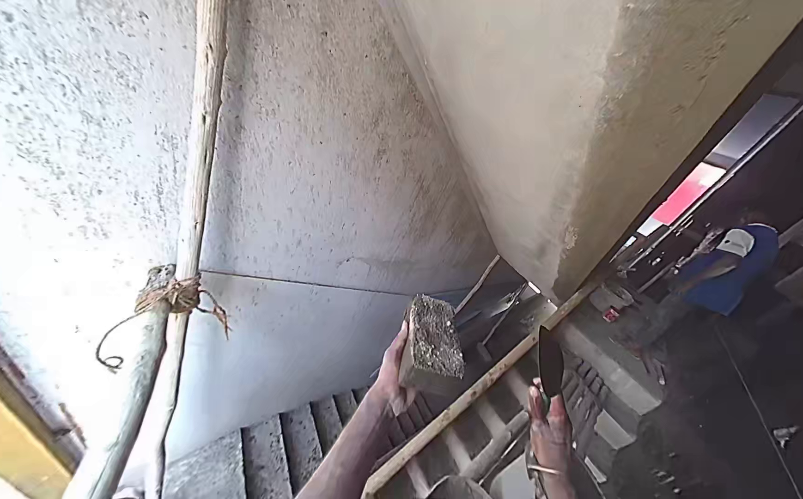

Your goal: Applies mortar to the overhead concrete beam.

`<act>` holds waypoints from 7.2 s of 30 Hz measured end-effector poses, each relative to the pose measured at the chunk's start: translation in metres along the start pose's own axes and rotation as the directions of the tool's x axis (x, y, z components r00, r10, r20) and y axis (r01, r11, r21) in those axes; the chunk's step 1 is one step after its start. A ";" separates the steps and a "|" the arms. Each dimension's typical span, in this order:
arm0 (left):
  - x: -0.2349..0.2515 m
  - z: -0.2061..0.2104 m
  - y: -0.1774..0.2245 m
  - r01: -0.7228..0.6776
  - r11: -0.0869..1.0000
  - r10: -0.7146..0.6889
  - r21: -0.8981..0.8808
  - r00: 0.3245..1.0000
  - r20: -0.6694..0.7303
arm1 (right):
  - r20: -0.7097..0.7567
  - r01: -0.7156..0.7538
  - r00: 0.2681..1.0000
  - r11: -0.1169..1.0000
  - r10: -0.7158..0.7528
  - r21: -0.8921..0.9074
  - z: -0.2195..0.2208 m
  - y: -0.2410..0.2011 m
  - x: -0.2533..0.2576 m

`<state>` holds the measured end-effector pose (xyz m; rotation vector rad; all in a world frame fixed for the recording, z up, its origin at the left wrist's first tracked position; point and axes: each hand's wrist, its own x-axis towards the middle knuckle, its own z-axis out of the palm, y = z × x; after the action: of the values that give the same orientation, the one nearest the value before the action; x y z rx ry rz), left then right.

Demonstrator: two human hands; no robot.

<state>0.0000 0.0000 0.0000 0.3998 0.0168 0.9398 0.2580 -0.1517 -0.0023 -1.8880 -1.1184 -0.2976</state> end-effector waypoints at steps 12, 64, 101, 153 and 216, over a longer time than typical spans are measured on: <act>-0.053 -0.026 0.033 0.230 0.967 -0.213 -0.109 0.967 0.142 | 0.219 0.526 0.850 0.799 -0.479 -0.293 0.019 -0.061 0.025; -0.033 -0.031 -0.004 0.442 0.897 -0.442 -0.024 0.890 -0.115 | 0.381 0.684 0.714 0.702 -0.587 -0.198 0.013 0.003 0.014; -0.024 -0.020 -0.021 0.358 0.924 -0.381 -0.132 0.880 -0.284 | 0.486 0.482 0.787 0.871 -0.380 -0.099 0.034 0.006 0.004; -0.065 0.057 0.121 -0.122 0.993 0.122 -0.004 0.993 -0.001 | -0.574 0.703 0.711 0.430 -0.406 0.567 -0.071 -0.479 0.400; -0.048 0.040 0.119 -0.115 0.990 0.114 -0.077 0.993 -0.013 | -0.365 0.532 0.836 0.441 -0.410 0.723 -0.059 -0.441 0.393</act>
<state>-0.1143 0.0114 0.0707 0.3270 -0.0353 1.0522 0.1413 0.1148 0.5152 -0.6866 -1.3678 -0.1655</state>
